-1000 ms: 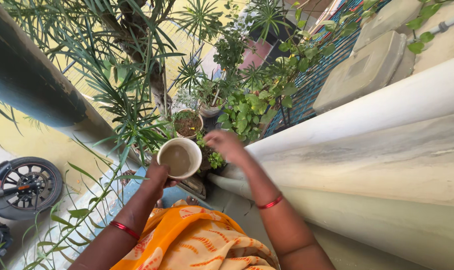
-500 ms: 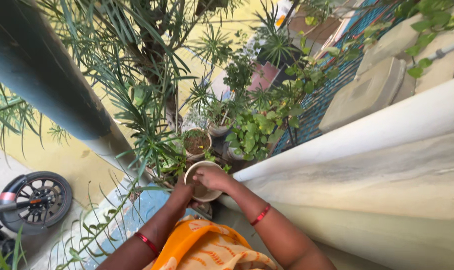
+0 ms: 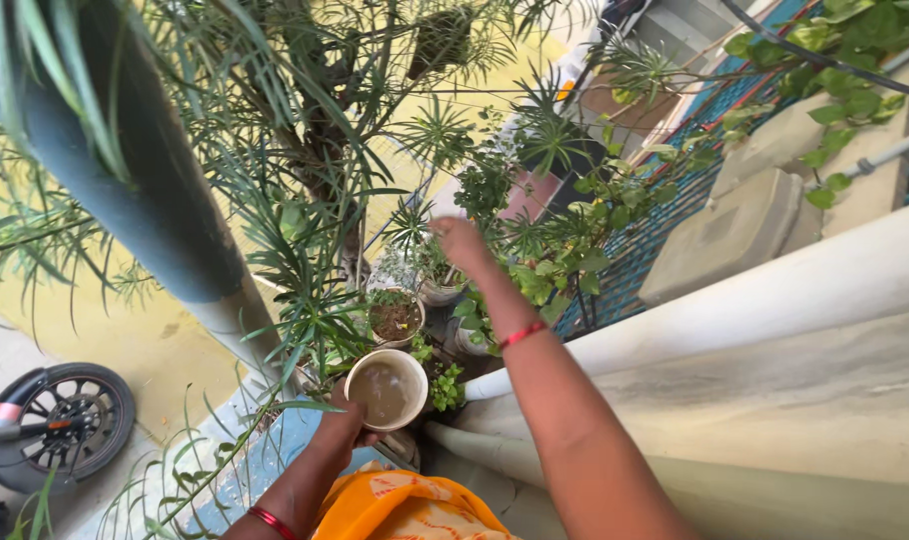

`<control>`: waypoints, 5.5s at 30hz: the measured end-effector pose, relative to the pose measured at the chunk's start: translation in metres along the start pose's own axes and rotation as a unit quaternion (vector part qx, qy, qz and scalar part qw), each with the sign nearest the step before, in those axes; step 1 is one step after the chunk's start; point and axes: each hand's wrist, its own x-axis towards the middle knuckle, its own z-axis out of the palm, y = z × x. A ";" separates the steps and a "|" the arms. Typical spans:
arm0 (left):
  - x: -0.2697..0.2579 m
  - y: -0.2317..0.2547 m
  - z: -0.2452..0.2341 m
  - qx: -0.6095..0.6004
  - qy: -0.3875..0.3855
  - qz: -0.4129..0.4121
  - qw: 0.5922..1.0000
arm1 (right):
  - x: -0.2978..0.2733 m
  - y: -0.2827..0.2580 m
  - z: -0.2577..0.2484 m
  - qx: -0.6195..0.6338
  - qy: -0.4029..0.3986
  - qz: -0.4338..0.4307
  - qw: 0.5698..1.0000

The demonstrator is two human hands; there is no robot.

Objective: The person puts food scraps from a cup into various potted plants.

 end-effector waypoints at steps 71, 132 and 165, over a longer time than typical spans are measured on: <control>0.024 -0.004 -0.019 -0.101 0.093 0.054 0.989 | 0.089 -0.004 -0.034 -0.183 0.016 0.004 0.983; 0.002 0.026 0.000 -0.089 0.112 0.018 0.990 | -0.042 -0.054 -0.009 0.443 -0.065 0.095 0.889; 0.055 0.044 0.015 -0.027 0.088 -0.009 0.996 | -0.136 0.145 0.024 0.503 0.084 0.253 0.822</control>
